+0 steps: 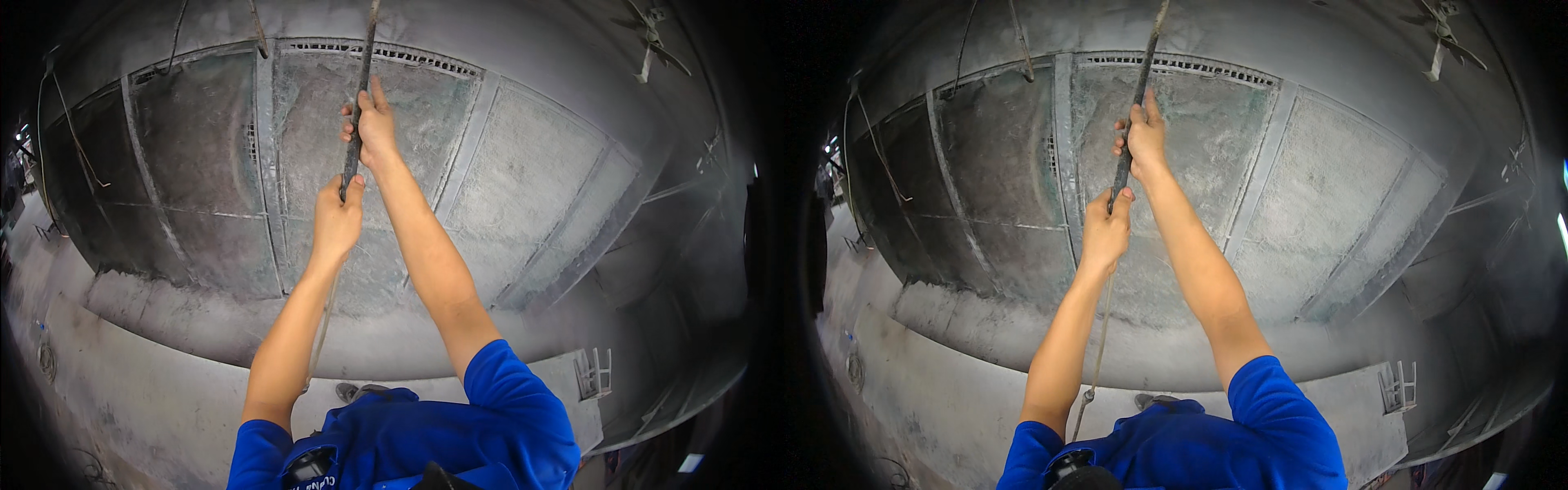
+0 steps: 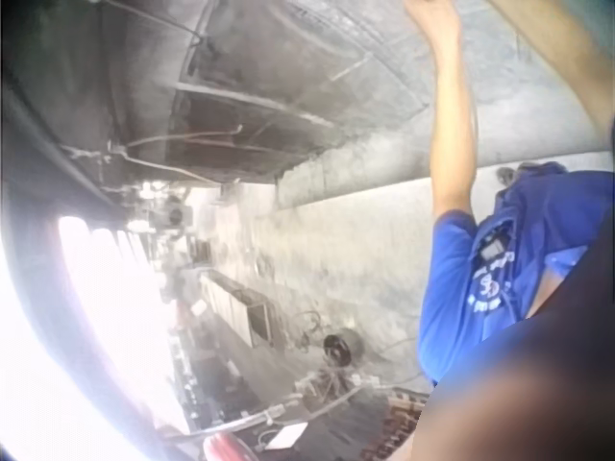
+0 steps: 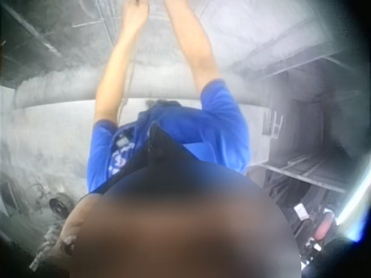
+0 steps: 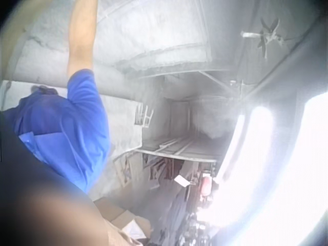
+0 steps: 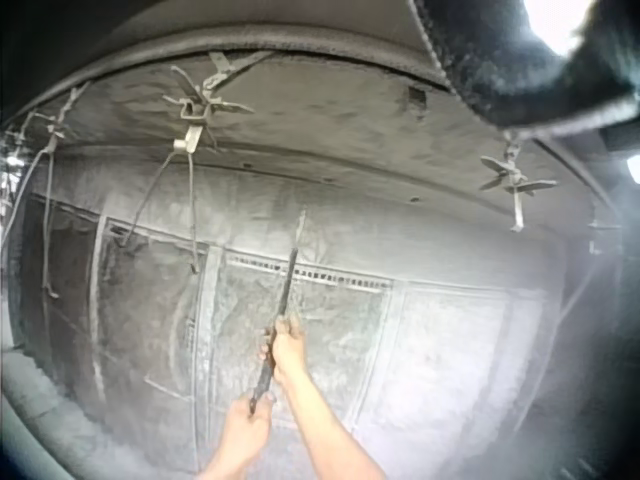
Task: The person uses a long-handled brush to scrub a large, dusty ceiling surface. They move the brush back and forth across the ceiling panels, dislodging dust and debris.
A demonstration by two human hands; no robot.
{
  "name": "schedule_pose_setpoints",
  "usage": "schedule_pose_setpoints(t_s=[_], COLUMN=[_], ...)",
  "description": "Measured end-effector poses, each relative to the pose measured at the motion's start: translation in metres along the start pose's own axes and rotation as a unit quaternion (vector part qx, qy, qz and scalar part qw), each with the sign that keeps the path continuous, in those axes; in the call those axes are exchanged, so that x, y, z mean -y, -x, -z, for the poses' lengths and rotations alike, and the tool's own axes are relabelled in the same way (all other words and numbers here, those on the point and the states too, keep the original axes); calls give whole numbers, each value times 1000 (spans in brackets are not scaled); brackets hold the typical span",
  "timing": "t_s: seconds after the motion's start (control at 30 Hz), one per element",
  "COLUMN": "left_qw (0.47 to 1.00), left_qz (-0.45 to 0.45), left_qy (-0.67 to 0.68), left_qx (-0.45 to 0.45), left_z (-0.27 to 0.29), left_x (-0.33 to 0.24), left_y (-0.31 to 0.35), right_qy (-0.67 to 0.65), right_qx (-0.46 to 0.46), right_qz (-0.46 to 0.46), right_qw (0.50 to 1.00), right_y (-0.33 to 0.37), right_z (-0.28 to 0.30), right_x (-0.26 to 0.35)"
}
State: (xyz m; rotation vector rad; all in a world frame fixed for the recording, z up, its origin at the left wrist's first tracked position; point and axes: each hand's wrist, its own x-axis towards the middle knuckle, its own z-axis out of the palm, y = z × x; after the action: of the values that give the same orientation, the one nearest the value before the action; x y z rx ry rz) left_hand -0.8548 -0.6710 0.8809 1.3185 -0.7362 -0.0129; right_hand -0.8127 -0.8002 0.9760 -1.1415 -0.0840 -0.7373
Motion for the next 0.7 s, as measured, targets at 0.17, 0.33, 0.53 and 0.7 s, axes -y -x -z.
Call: schedule_pose_setpoints(t_s=[0.17, 0.33, 0.53, 0.7], left_qw=[1000, 999, 997, 993], left_qz=[25, -5, -8, -52], left_qy=[15, -32, -74, -101], left_qx=[13, 29, 27, 6], left_z=[-3, -10, -69, -152], left_x=[-10, -21, -33, -28], left_y=[5, 13, 35, 56], right_qy=[4, 8, -18, -32], right_qx=[-27, -85, -76, -77], right_qz=[8, 21, 38, 52], right_qw=[1000, 996, 996, 995], right_y=[14, 27, 46, 64], right_z=[0, 15, 66, 135], right_x=[6, 17, 54, 98])
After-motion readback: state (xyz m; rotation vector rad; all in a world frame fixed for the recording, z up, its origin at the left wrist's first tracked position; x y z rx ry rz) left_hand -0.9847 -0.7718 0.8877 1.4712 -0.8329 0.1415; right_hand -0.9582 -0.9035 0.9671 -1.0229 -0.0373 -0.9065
